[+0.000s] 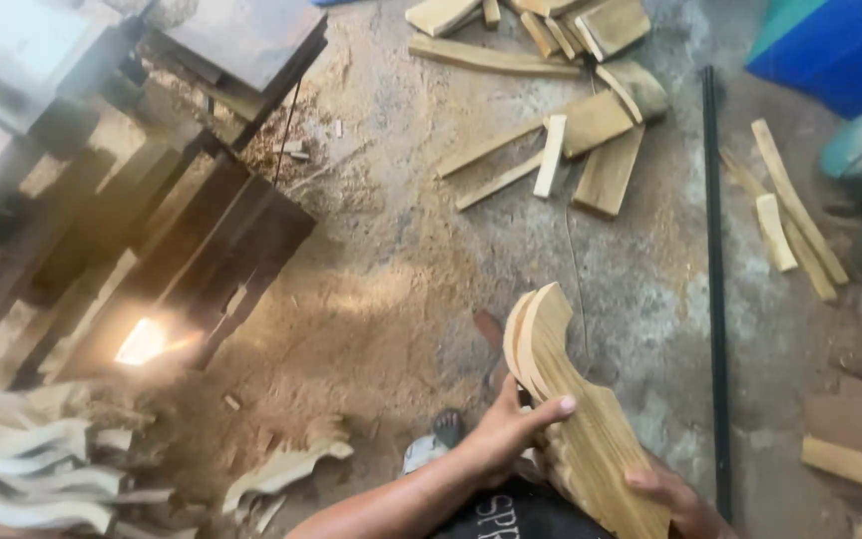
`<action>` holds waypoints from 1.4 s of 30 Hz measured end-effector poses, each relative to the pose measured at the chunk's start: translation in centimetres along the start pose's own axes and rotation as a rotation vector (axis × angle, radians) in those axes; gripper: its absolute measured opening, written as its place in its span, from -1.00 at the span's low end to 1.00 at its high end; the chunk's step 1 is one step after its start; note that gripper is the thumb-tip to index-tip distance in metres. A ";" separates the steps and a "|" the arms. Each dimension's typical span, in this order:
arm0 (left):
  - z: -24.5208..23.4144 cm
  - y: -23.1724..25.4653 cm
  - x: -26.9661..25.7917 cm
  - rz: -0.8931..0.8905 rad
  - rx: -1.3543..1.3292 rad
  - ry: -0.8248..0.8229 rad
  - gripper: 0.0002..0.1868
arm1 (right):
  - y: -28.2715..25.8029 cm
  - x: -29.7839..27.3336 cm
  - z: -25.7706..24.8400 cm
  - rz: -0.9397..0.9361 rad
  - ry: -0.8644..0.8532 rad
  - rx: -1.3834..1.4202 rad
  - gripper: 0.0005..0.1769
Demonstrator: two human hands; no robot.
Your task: The person is using a drill press or stationary drill to make holes in curved wooden pieces.
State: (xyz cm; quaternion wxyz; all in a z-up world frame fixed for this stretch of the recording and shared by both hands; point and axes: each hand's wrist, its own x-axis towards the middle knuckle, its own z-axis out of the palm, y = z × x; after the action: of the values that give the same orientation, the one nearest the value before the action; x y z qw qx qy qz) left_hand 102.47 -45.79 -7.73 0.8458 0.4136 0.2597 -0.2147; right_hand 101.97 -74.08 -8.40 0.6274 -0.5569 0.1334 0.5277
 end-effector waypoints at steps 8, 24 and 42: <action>-14.3 14.5 15.8 -0.156 1.231 0.578 -0.28 | -19.4 15.3 -12.8 -0.157 -0.063 0.145 -0.03; -28.1 -1.7 41.9 -0.276 1.290 0.232 -0.51 | -48.9 46.8 -30.4 0.134 0.453 -0.376 0.04; -26.8 81.8 61.7 0.195 1.074 0.075 -0.75 | -69.3 75.4 -31.2 0.397 0.425 -1.038 -0.29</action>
State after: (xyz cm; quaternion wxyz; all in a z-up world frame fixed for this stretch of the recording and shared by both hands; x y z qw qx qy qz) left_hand 190.44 13.03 -11.74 0.5217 0.8169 0.1041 -0.2228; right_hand 201.96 -49.27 -37.42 0.1221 -0.8486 0.0824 0.5080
